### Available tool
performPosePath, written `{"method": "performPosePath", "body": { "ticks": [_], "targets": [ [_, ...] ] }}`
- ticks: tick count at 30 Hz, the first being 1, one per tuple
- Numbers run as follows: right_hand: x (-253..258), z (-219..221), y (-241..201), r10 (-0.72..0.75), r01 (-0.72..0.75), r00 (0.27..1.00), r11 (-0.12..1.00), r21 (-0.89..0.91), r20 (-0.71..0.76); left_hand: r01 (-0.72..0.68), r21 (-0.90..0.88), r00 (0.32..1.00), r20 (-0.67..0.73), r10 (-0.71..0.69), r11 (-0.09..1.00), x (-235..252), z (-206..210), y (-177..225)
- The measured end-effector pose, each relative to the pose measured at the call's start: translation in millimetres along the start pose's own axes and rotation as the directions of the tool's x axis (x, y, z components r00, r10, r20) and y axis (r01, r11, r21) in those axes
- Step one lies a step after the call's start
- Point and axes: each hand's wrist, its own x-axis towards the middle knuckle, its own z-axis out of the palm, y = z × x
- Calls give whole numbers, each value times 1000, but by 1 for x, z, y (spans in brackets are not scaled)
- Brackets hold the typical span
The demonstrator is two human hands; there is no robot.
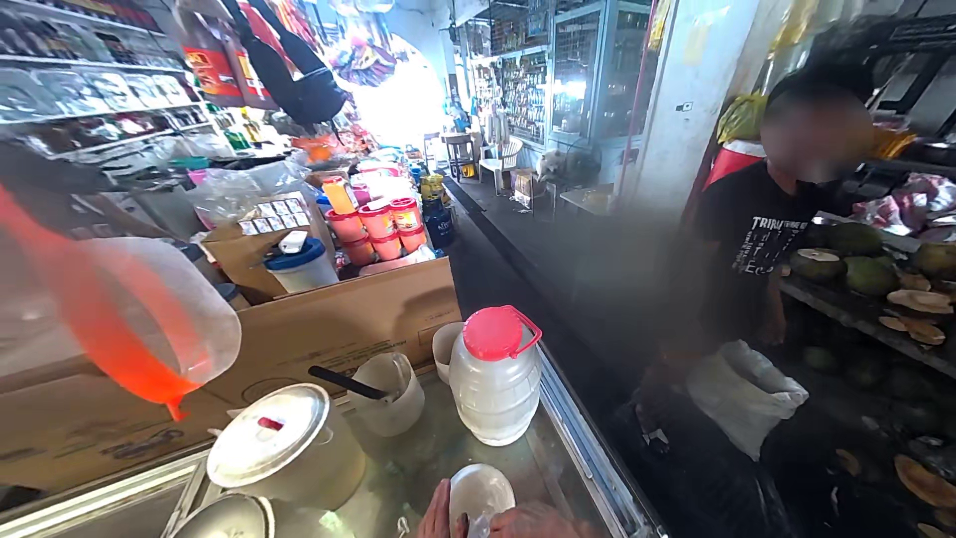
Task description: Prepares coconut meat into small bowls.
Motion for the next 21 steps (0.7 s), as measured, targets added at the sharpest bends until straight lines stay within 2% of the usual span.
{"method": "performPosePath", "body": {
  "ticks": [2,6,10,13,16,19,21],
  "targets": [
    [-6,-19,6,47,-47,998,999,15,47,0,3,1000,0,0,1000,2,1,-1],
    [-1,-23,21,111,-108,989,993,37,-97,20,-8,1000,-3,-20,1000,-1,1,1],
    [8,5,12,-15,25,983,998,52,-182,33,3,999,-4,-33,999,1,1,1],
    [0,11,7,-96,101,990,994,47,-101,25,0,1000,1,-25,1000,0,2,-2],
    [-12,-15,3,10,-10,1000,999,46,5,18,9,1000,-12,-18,1000,0,4,-3],
    [-9,-25,13,156,-157,986,988,-2,-55,17,9,1000,-10,-17,1000,-1,4,-4],
    [2,-18,20,145,-152,981,987,-48,-130,15,14,1000,-4,-14,1000,1,4,-3]
  ]
}}
